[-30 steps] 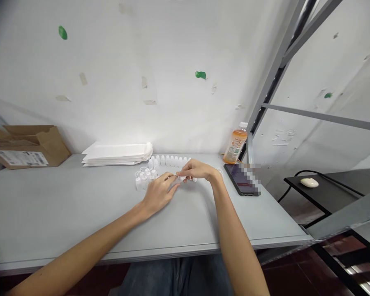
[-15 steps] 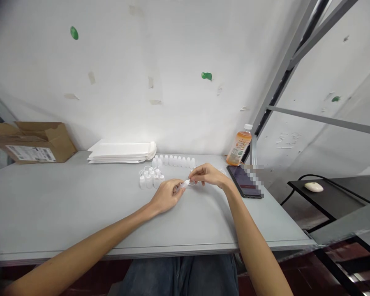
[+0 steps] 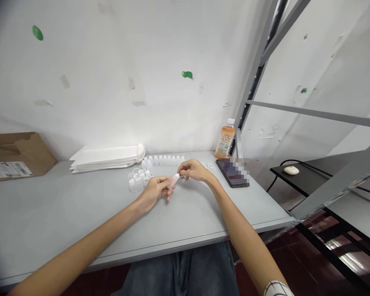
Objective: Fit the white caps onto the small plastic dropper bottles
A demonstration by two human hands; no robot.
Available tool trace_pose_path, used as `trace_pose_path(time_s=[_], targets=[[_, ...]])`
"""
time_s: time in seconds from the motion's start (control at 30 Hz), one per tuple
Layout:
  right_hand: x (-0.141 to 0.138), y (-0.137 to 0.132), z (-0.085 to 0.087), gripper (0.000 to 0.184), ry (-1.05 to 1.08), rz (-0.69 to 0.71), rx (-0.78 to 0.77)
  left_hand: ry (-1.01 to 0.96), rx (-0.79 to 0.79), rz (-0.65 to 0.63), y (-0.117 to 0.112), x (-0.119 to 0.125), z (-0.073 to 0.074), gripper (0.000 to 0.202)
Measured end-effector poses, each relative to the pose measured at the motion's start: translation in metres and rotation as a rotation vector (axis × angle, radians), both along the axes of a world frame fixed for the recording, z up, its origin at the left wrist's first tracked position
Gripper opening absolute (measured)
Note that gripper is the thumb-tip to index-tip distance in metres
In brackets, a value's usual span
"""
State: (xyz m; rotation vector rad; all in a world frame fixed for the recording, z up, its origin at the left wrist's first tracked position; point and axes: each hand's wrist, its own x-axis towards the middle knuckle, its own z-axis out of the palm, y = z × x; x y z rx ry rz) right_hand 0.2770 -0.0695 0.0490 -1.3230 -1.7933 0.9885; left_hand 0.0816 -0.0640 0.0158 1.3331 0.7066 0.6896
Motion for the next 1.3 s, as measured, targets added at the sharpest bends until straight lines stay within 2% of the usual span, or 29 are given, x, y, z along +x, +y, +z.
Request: trace_pose_path(time_s=[0.27,0.43,0.53,0.77,0.9,0.97,1.13,1.3], targets=[[-0.005,-0.001,-0.002,0.015,-0.166,-0.103,0.186,-0.119,-0.141,0.024,0.001,-0.001,0.006,0.023],[-0.004,0.003,-0.007,0.012,-0.316,-0.116,0.315,-0.14,-0.17,0.015,0.002,0.0,0.0,0.023],[-0.004,0.004,-0.01,0.013,-0.348,-0.121,0.346,-0.158,-0.183,0.016,0.003,0.0,-0.003,0.022],[-0.008,0.004,-0.013,0.013,-0.381,-0.158,0.385,-0.146,-0.203,0.054,0.002,0.001,0.001,0.02],[-0.004,0.005,-0.014,0.014,-0.473,-0.194,0.386,-0.153,-0.194,0.027,-0.001,0.001,-0.001,0.019],[0.002,0.006,-0.013,0.015,-0.447,-0.227,0.378,-0.155,-0.17,0.016,-0.002,0.0,-0.001,0.018],[0.01,0.004,-0.008,0.017,-0.177,-0.269,0.305,-0.119,-0.115,0.01,0.0,0.001,-0.003,0.02],[0.0,-0.004,0.002,0.02,-0.063,-0.189,0.149,-0.049,-0.13,0.005,0.0,0.003,-0.005,0.021]])
